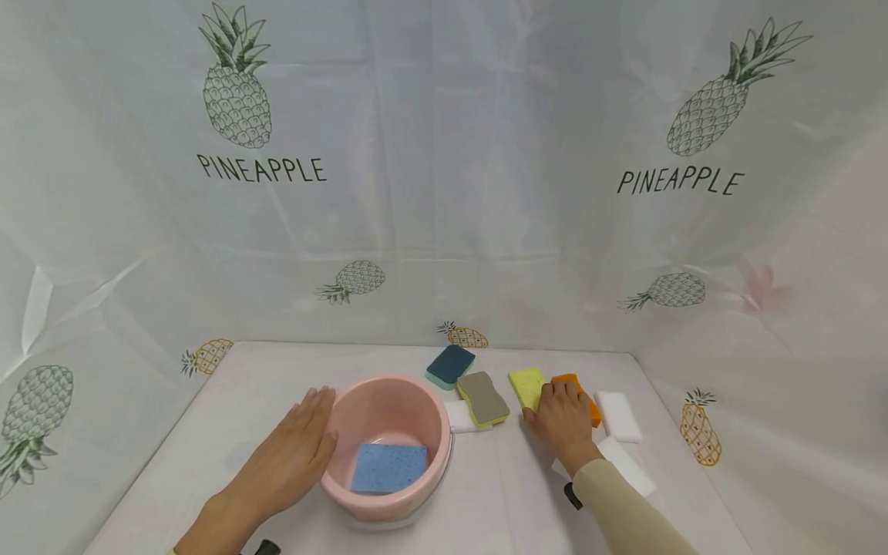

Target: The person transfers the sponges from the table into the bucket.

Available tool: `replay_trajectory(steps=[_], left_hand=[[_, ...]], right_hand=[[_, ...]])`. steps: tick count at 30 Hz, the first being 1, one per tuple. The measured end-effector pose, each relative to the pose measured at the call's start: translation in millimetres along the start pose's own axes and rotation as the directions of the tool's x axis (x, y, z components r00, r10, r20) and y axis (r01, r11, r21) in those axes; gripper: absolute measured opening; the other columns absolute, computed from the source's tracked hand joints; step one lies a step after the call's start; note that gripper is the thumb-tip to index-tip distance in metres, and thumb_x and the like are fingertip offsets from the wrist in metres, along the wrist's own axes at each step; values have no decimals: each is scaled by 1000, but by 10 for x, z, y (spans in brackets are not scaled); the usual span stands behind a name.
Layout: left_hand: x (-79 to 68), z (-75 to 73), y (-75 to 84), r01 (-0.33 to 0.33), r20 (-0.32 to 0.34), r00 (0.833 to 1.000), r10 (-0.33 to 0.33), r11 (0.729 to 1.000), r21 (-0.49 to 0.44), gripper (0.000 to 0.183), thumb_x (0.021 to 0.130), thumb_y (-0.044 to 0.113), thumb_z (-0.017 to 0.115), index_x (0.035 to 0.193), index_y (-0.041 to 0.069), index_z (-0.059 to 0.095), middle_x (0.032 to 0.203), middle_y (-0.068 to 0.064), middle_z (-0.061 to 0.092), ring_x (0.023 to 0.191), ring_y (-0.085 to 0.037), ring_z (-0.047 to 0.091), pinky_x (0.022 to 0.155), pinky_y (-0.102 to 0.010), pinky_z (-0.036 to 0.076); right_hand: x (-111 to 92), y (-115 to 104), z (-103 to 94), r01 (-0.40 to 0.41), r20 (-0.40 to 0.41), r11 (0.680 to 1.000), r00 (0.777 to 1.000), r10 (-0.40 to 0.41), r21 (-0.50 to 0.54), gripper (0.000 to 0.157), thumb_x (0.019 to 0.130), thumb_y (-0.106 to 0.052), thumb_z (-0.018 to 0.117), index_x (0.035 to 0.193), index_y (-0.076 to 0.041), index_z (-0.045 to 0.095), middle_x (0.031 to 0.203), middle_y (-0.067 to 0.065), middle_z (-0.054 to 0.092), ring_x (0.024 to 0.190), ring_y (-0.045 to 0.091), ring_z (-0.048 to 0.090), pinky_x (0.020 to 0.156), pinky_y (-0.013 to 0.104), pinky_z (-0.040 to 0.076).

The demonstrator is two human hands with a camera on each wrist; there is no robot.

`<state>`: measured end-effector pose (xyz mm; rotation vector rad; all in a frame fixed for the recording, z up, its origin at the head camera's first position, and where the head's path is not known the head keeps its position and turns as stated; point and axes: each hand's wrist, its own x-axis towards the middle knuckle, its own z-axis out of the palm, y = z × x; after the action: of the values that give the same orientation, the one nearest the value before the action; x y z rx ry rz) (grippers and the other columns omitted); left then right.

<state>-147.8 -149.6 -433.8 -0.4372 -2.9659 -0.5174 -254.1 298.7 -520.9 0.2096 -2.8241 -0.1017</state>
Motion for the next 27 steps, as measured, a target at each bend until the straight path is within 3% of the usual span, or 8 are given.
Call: replay_trajectory(steps=[7, 15, 27], left_hand=[[-3, 0, -2, 2, 9, 1000, -2, 1000, -13, 65, 112, 32, 46, 163, -6, 30, 170, -22, 30, 161, -39, 23, 130, -58, 24], [-1, 20, -16, -1, -1, 1000, 1, 1000, -9, 65, 112, 31, 46, 163, -5, 31, 170, -21, 32, 161, -38, 24, 130, -57, 25], [8, 39, -15, 1, -6, 1000, -1, 1000, -3, 64, 112, 31, 47, 163, -6, 31, 170, -22, 33, 160, -38, 25, 130, -57, 26]], right_hand=[[-7, 51, 91, -64, 131, 998, 990, 62, 13, 76, 96, -54, 68, 124, 16, 59, 118, 29, 63, 109, 46, 55, 87, 62, 48], [31, 20, 60, -130, 215, 991, 968, 127, 2, 77, 95, -60, 63, 111, 15, 61, 99, 23, 60, 98, 40, 50, 82, 58, 41], [86, 2, 104, -198, 268, 980, 944, 193, -8, 79, 94, -64, 57, 104, 15, 62, 94, 22, 59, 94, 40, 48, 80, 54, 40]])
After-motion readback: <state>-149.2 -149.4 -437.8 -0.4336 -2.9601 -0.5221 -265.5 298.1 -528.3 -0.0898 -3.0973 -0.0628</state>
